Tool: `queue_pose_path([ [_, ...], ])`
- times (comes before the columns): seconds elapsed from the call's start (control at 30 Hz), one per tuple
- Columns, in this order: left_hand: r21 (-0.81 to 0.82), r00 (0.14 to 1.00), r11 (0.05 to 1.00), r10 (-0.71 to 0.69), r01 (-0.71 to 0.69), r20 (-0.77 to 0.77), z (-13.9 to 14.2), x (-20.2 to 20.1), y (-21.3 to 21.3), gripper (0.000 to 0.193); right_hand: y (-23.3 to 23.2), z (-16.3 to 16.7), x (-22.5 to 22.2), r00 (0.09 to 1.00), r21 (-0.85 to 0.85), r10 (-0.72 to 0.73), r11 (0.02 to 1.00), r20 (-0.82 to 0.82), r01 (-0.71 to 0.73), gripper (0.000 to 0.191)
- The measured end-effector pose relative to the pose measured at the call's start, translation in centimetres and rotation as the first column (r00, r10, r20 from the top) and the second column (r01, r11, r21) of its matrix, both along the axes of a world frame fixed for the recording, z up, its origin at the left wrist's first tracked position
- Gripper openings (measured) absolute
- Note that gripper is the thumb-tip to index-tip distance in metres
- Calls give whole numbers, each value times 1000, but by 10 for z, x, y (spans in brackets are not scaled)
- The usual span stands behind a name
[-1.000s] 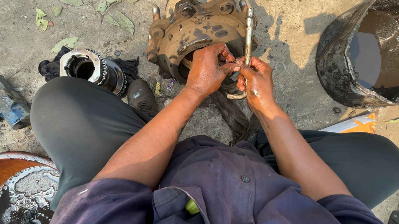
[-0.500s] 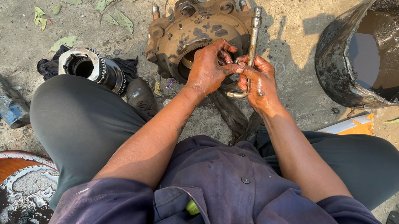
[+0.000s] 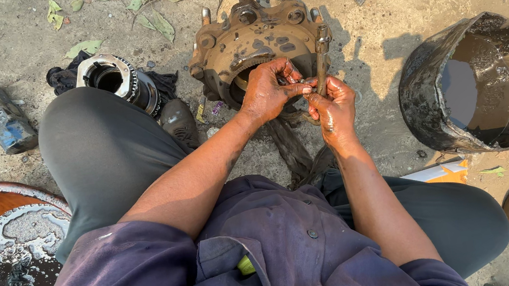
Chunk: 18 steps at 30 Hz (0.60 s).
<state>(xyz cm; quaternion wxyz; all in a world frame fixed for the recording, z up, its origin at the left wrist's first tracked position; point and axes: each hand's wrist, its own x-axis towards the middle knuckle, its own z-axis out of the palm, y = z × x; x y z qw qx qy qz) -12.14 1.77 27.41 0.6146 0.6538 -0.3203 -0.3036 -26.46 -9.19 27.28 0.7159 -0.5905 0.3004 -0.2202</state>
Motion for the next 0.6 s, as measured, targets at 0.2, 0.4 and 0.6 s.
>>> queue_pose_path([
  [0.2, -37, 1000, 999, -14, 14, 12, 6, -1, 1, 36, 3, 3, 0, 993, 51, -66, 997, 100, 61, 22],
  [0.4, -86, 1000, 996, -8, 6, -17, 3, -3, 1, 40, 2, 1, -2, 999, -58, 7, 998, 48, -4, 15],
  [0.6, -15, 998, 1000, -15, 16, 59, 10, -2, 0, 33, 3, -1, -3, 991, 45, -40, 998, 128, 34, 23],
])
